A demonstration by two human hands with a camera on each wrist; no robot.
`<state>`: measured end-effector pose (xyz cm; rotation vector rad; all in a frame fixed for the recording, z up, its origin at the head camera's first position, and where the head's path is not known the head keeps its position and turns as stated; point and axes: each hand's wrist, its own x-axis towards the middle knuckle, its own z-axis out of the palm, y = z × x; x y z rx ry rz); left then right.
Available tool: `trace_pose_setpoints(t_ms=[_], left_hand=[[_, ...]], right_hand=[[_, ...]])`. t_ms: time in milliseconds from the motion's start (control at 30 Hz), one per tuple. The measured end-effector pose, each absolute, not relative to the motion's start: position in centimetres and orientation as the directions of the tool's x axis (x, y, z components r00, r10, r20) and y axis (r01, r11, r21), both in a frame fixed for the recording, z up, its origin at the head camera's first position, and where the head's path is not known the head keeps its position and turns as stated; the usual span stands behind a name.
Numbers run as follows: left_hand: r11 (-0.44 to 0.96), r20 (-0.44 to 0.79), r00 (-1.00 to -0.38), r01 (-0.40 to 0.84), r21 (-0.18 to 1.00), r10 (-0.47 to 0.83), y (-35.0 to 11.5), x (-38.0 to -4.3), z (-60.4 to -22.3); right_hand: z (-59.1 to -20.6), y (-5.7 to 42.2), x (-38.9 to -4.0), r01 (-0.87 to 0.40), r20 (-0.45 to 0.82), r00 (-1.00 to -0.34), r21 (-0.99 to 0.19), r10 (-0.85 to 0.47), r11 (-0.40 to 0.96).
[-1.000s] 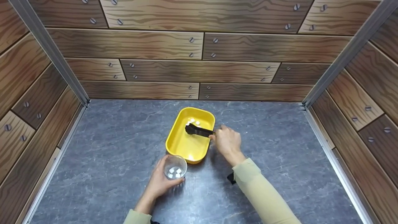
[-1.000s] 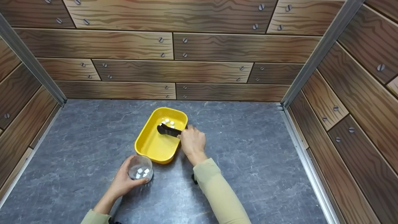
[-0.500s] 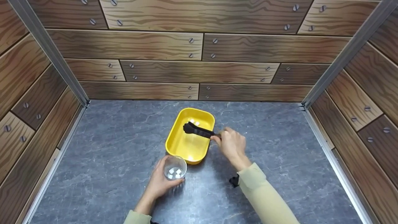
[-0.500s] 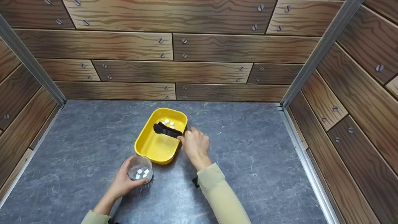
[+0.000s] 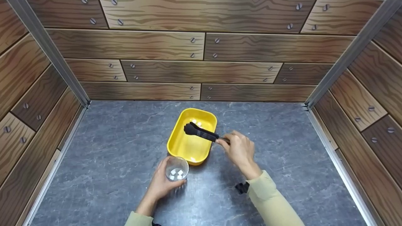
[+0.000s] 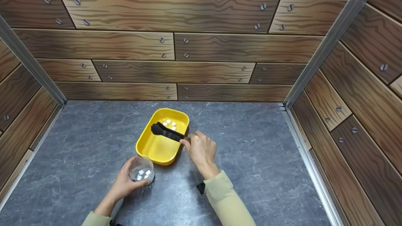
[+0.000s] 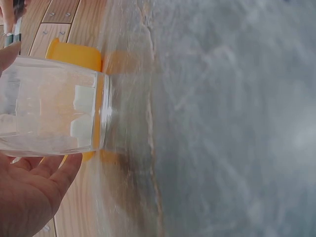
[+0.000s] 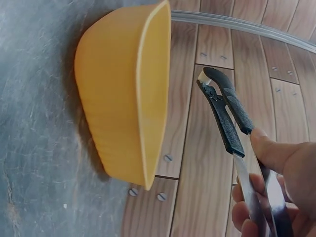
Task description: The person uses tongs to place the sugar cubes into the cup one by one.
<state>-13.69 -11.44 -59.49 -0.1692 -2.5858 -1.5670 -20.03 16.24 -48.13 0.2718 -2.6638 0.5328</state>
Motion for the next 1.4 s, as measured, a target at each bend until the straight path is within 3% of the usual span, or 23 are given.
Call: trace_pose_setpoints(t_ms=[333, 833, 1400], left_hand=[[0.432, 0.177, -0.983, 0.181, 0.883, 0.05, -11.5, -13.7, -59.4], [0.436, 0.185, -0.982, 0.188, 0.88, 0.049, -11.5, -13.6, -59.4], [0.453, 0.175, -0.983, 0.181, 0.873, 0.055, -11.6, -13.7, -59.6]], right_hand=[[-47.6, 16.9, -18.3, -0.329, 0.485, -0.863, -0.329, -0.141, 0.885], [-48.3, 16.8, -15.9, -0.401, 0.469, -0.854, -0.312, -0.227, 0.861], [-48.6, 16.7, -13.9, -0.443, 0.341, -0.882, -0.364, -0.326, 0.819]])
